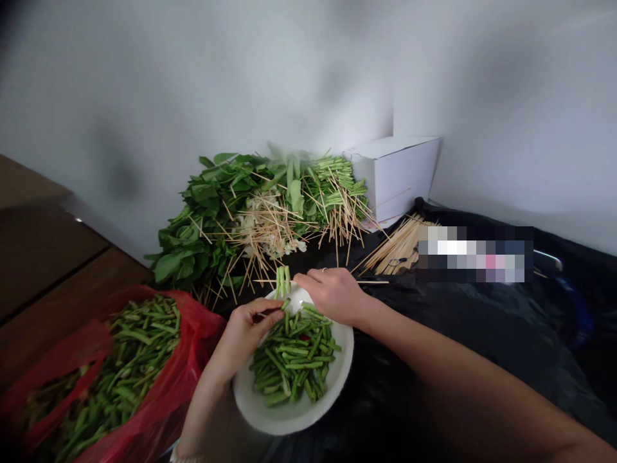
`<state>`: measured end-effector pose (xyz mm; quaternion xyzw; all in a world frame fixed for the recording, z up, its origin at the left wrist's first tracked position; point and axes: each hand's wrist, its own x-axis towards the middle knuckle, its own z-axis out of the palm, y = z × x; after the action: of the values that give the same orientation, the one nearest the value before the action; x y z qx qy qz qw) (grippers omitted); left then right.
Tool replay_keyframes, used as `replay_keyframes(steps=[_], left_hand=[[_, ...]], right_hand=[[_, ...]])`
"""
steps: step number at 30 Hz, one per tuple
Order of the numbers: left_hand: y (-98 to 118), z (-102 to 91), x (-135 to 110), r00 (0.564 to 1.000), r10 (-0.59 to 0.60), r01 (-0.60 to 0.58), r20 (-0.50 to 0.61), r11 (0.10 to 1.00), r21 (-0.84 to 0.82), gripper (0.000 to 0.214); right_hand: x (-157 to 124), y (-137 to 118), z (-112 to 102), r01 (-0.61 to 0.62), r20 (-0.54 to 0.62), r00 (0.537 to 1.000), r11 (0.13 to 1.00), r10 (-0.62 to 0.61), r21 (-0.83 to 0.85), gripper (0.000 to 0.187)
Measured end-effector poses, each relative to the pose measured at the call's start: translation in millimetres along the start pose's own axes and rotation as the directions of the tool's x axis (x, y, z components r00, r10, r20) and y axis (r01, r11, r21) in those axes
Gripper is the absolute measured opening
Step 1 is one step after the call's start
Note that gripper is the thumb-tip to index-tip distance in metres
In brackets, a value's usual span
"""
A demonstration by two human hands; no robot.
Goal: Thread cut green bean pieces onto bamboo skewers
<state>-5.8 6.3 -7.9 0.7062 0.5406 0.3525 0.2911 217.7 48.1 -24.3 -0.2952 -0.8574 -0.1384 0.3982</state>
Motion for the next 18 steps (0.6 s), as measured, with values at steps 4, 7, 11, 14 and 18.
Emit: replay_keyframes(steps=[4,7,11,14,18], left_hand=[[-1.1,-2.4,2.7,0.981,-0.166,0.134,-0.097,0.953,-0.273,0.025],[-3.7,-4.7,3.8,0.949,-0.290,0.199,-0.121,0.853,-0.482,0.032],[-6.6,-6.9,5.6,0.932,-0.342,0.142,-0.124,0.657,-0.741,0.034],[-5.2,-7.8,6.8,0.930,-0.346,0.102,-0.126,0.571,-0.814,0.033],[-0.1,-8.0,6.3,0.931,-0.341,0.079,-0.132,0.540,-0.838,0.028]], right_hand=[[1.2,-1.2,-1.7,-0.003,-0.038,0.999,1.000,0.003,-0.004,0.030],[1.3,-1.9,-1.8,-0.005,-0.032,0.999,1.000,0.005,-0.003,0.030],[0.4,-1.5,-0.7,0.007,-0.006,1.000,1.000,-0.007,0.000,0.030],[-0.1,-0.8,-0.5,0.016,0.023,1.000,1.000,-0.016,-0.003,0.030],[0.1,-0.7,-1.2,0.016,0.049,0.999,1.000,-0.016,-0.007,0.029]])
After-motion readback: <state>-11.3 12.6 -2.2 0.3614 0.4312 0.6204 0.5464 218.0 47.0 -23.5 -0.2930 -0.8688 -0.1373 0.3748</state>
